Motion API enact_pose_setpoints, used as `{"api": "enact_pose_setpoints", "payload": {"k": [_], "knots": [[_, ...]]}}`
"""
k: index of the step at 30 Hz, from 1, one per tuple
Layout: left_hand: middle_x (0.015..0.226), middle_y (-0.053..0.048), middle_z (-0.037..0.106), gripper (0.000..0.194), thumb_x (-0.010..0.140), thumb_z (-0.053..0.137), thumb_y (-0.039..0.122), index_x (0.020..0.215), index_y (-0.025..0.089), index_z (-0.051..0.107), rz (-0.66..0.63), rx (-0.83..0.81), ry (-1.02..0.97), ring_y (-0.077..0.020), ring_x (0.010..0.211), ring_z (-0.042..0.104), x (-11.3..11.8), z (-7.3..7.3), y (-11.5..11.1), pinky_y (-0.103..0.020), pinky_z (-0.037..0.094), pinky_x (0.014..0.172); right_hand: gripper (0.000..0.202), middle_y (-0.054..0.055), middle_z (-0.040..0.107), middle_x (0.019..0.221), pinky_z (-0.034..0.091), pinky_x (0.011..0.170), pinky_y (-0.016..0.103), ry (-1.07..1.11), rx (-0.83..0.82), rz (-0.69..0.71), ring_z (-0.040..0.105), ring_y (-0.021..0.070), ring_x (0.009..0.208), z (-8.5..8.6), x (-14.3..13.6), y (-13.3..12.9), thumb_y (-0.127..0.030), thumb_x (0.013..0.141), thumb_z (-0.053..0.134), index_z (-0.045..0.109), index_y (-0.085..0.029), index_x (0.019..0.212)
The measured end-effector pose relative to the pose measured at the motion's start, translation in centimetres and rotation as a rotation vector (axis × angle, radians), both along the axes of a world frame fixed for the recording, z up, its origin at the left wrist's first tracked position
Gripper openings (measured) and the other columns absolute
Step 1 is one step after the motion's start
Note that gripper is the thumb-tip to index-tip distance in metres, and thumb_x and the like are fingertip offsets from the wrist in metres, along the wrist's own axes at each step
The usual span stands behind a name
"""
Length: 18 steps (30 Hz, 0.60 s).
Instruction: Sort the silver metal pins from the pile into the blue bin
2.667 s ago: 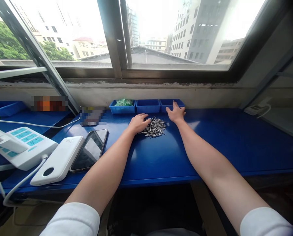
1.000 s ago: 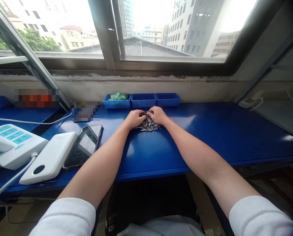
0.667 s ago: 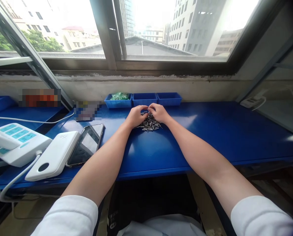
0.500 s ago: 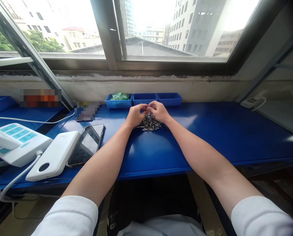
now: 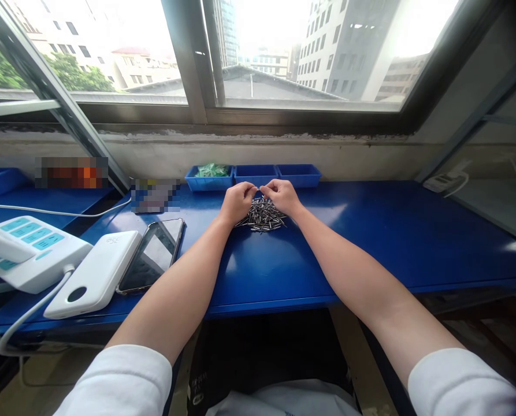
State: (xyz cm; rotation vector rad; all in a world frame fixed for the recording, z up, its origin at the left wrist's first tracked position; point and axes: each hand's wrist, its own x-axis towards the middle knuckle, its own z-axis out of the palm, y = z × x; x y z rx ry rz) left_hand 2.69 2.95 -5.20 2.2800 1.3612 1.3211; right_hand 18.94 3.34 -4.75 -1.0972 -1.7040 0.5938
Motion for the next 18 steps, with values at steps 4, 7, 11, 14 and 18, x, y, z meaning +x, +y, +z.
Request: {"api": "enact_pose_setpoints", "payload": {"k": [4,7,11,14,18], "knots": [[0.086,-0.004,0.069,0.023,0.083,0.050,0.032,0.089,0.017,0.066,-0.004,0.005,-0.041,-0.0157,0.076,0.060,0.13,0.05,0.00,-0.027,0.047,0.074,0.039,0.002,0.062,0.055,0.036,0.050,0.025,-0.016,-0.021,-0.018,0.047,0.0101,0.048,0.10,-0.07,0.01,-0.052,0.074,0.059,0.060,-0.016,0.058],[0.082,-0.004,0.069,0.022,0.083,0.049,0.030,0.084,0.016,0.066,0.002,0.004,-0.043,-0.0158,0.074,0.060,0.04,0.01,0.11,-0.027,0.047,0.074,0.034,0.002,0.064,0.058,0.040,0.052,0.026,0.044,-0.033,0.017,0.052,0.0114,0.050,-0.09,-0.24,0.09,-0.049,0.073,0.061,0.063,-0.017,0.065],[0.079,-0.004,0.069,0.022,0.082,0.049,0.027,0.083,0.016,0.067,0.026,-0.012,-0.054,-0.0160,0.072,0.061,-0.21,-0.13,0.25,-0.027,0.047,0.073,0.027,0.001,0.067,0.066,0.047,0.062,0.027,0.182,-0.046,0.091,0.062,0.0157,0.065,-0.32,-0.28,0.16,-0.041,0.067,0.067,0.067,-0.018,0.081],[0.078,-0.003,0.069,0.022,0.083,0.049,0.028,0.083,0.016,0.067,0.026,-0.025,-0.063,-0.0156,0.071,0.061,-0.31,-0.16,0.26,-0.026,0.047,0.072,0.026,0.003,0.069,0.073,0.049,0.065,0.028,0.228,-0.078,0.123,0.062,0.0161,0.069,-0.22,0.00,0.09,-0.040,0.064,0.069,0.069,-0.018,0.078],[0.078,-0.003,0.070,0.023,0.083,0.049,0.030,0.084,0.016,0.068,0.023,-0.040,-0.066,-0.0157,0.071,0.062,-0.36,-0.15,0.32,-0.026,0.048,0.072,0.026,0.003,0.070,0.073,0.046,0.060,0.027,0.288,-0.117,0.179,0.058,0.0130,0.062,0.12,0.38,-0.16,-0.037,0.064,0.069,0.072,-0.017,0.081]]}}
